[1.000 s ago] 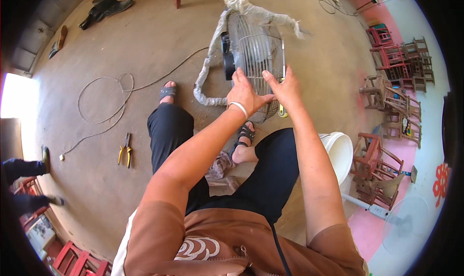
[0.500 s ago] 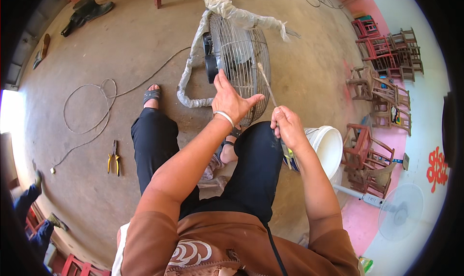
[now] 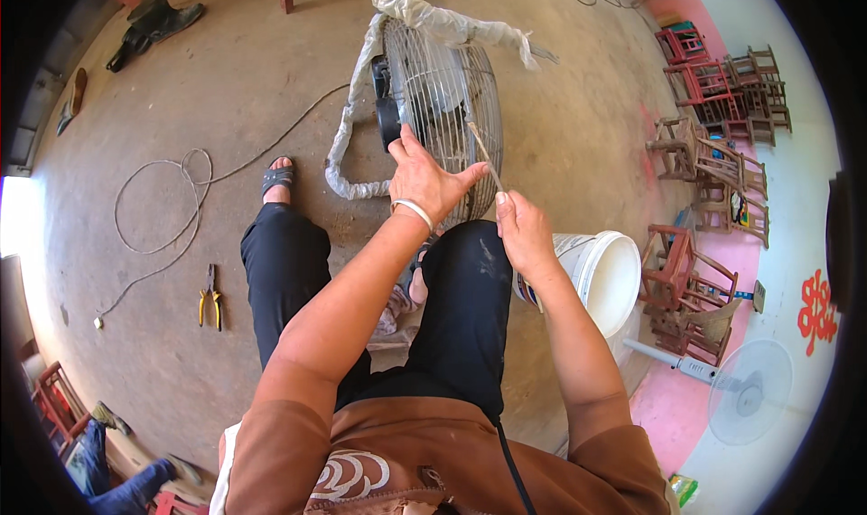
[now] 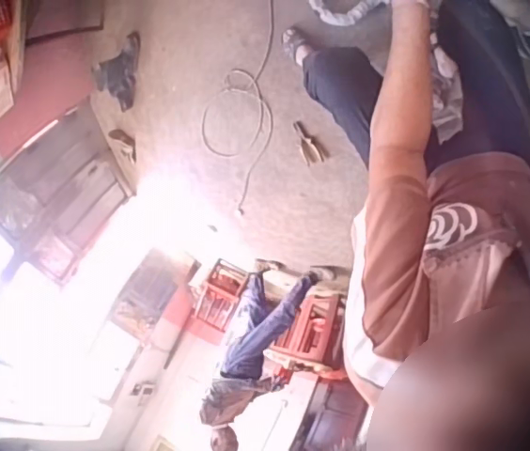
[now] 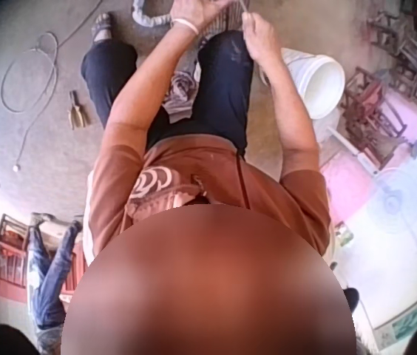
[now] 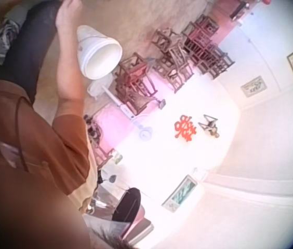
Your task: Repairing a metal electric fan using a screwdriver, pliers, and zip ties.
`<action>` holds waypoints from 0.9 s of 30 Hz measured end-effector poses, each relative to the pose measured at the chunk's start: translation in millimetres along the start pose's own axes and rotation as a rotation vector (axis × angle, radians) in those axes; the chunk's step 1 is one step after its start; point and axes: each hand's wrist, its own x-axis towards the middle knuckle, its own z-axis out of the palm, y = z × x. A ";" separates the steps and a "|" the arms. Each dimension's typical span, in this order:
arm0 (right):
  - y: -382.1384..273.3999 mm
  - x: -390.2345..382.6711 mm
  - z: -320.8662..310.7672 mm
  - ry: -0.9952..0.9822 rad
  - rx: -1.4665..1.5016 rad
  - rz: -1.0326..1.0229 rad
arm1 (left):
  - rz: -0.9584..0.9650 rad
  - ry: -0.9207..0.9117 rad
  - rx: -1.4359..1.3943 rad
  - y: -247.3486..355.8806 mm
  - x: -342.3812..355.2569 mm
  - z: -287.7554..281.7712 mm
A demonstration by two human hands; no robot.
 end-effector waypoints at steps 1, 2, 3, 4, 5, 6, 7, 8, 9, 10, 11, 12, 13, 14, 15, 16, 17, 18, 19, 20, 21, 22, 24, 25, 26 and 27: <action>0.2 -1.0 1.3 0.042 -0.038 0.002 | -0.009 -0.016 -0.007 2.2 -0.1 -1.1; 0.3 -0.9 5.0 0.077 -0.079 0.009 | -0.025 -0.038 -0.014 2.0 1.0 -1.1; -0.4 -0.5 9.1 0.075 -0.081 0.009 | -0.028 -0.038 -0.016 0.8 1.8 0.0; -2.0 -0.2 13.3 0.136 -0.091 -0.001 | -0.023 -0.024 -0.011 -0.1 2.2 1.2; -3.5 -0.2 17.3 0.199 -0.102 -0.013 | -0.017 -0.008 -0.006 -0.8 2.4 2.3; -5.2 -0.1 19.9 0.200 -0.107 -0.016 | -0.016 -0.006 -0.011 -1.0 3.1 3.1; -7.0 0.0 21.9 0.210 -0.085 0.007 | -0.017 -0.008 -0.014 -0.9 4.0 3.3; -8.4 -0.2 23.9 0.222 -0.063 0.029 | -0.018 -0.009 -0.017 -1.4 4.8 4.6; -10.1 -1.4 25.9 0.224 -0.052 0.046 | -0.010 0.002 -0.026 -2.0 5.2 5.3; -13.7 -4.4 27.6 0.230 -0.057 0.042 | -0.005 0.004 -0.034 -2.9 4.3 5.7; -17.5 -8.5 30.2 0.205 0.014 0.093 | -0.012 0.008 -0.035 -4.0 2.2 6.4; -20.9 -11.1 32.8 0.179 0.085 0.144 | -0.019 0.011 -0.036 -4.5 1.0 7.1; -22.3 -11.1 36.4 0.178 0.148 0.155 | -0.011 0.022 -0.047 -5.2 1.4 9.6; -22.1 -11.0 40.4 0.185 0.143 0.160 | -0.005 0.016 -0.053 -3.4 0.0 9.7; -21.0 -10.6 44.6 0.201 0.255 0.156 | -0.009 -0.009 -0.048 -1.5 -1.1 10.0; -21.3 -10.4 47.2 0.218 0.367 0.150 | -0.012 -0.034 -0.044 0.5 -2.0 10.4; -23.5 -9.1 47.7 0.197 0.461 0.189 | -0.020 -0.014 -0.062 3.4 -3.9 12.5; -25.0 -6.8 48.3 0.203 0.454 0.193 | -0.016 -0.021 -0.069 4.6 -3.6 13.2; -25.9 -3.9 49.3 0.206 0.443 0.223 | -0.046 -0.040 -0.071 5.7 -2.2 13.6; -25.9 -0.1 50.2 0.210 0.433 0.251 | -0.075 -0.058 -0.073 9.3 0.3 12.1; -25.1 2.8 53.3 0.239 0.479 0.226 | -0.097 -0.077 -0.063 13.6 2.6 7.8; -23.4 3.6 56.4 0.244 0.471 0.225 | -0.094 -0.079 -0.072 13.3 3.3 9.0; -26.0 7.7 59.3 0.277 0.491 0.218 | -0.083 -0.070 -0.061 8.6 8.6 12.9; -26.1 8.2 58.7 0.282 0.458 0.206 | -0.073 -0.059 -0.057 5.9 9.6 15.1; -26.2 9.0 57.4 0.282 0.453 0.201 | -0.073 -0.055 -0.063 2.2 11.7 16.5; -24.5 10.2 56.0 0.261 0.499 0.216 | -0.067 -0.066 -0.122 -2.3 14.0 17.8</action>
